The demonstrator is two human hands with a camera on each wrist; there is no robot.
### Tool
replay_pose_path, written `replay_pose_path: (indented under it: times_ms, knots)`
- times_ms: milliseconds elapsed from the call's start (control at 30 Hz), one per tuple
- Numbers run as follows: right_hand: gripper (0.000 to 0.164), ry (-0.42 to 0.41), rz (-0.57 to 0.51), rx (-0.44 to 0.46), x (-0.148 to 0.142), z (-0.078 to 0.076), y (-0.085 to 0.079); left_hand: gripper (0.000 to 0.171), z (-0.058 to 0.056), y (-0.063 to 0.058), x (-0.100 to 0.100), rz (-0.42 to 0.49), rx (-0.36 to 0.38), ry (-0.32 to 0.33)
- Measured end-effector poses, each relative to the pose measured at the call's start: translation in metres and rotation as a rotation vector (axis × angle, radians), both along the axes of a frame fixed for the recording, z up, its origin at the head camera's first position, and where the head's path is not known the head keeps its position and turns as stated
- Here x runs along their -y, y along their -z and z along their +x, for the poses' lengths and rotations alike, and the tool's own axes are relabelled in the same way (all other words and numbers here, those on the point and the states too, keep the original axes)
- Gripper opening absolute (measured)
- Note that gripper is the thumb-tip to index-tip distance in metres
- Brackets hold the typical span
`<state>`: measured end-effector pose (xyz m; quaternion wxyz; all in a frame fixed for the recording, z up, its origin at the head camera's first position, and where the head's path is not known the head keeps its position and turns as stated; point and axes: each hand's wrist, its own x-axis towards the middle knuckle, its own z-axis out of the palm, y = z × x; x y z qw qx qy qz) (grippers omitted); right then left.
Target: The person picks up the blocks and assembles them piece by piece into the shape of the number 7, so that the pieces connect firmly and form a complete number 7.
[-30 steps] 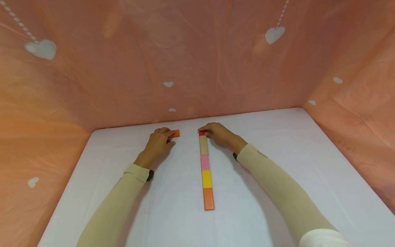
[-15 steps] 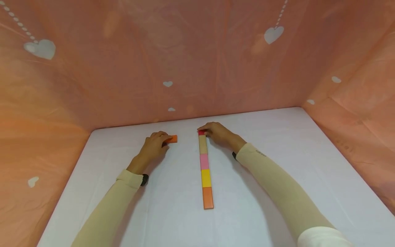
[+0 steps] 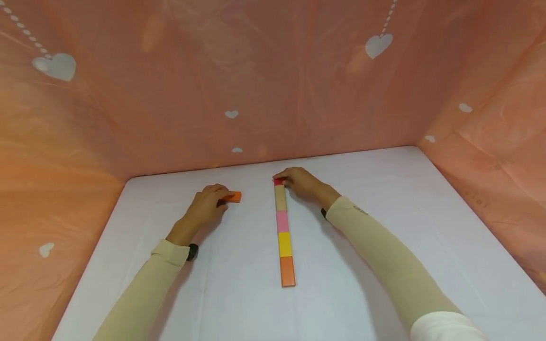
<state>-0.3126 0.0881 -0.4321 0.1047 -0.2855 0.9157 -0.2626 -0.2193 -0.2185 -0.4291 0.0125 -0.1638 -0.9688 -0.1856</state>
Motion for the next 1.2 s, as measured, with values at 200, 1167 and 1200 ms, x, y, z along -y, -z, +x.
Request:
replay_pose_path:
  times_ms: [200,1167,1200]
  knots:
    - [0.036,0.004,0.0,0.0,-0.002,-0.001,0.0,0.036,-0.001,0.003,0.007,-0.006,-0.005,-0.007]
    - [0.036,0.019,-0.009,0.034,0.002,-0.002,-0.001,0.033,-0.019,-0.001,-0.012,-0.055,-0.062,-0.003]
    - [0.036,0.02,-0.008,0.032,0.002,-0.002,-0.001,0.033,-0.02,-0.001,-0.013,-0.049,-0.062,-0.005]
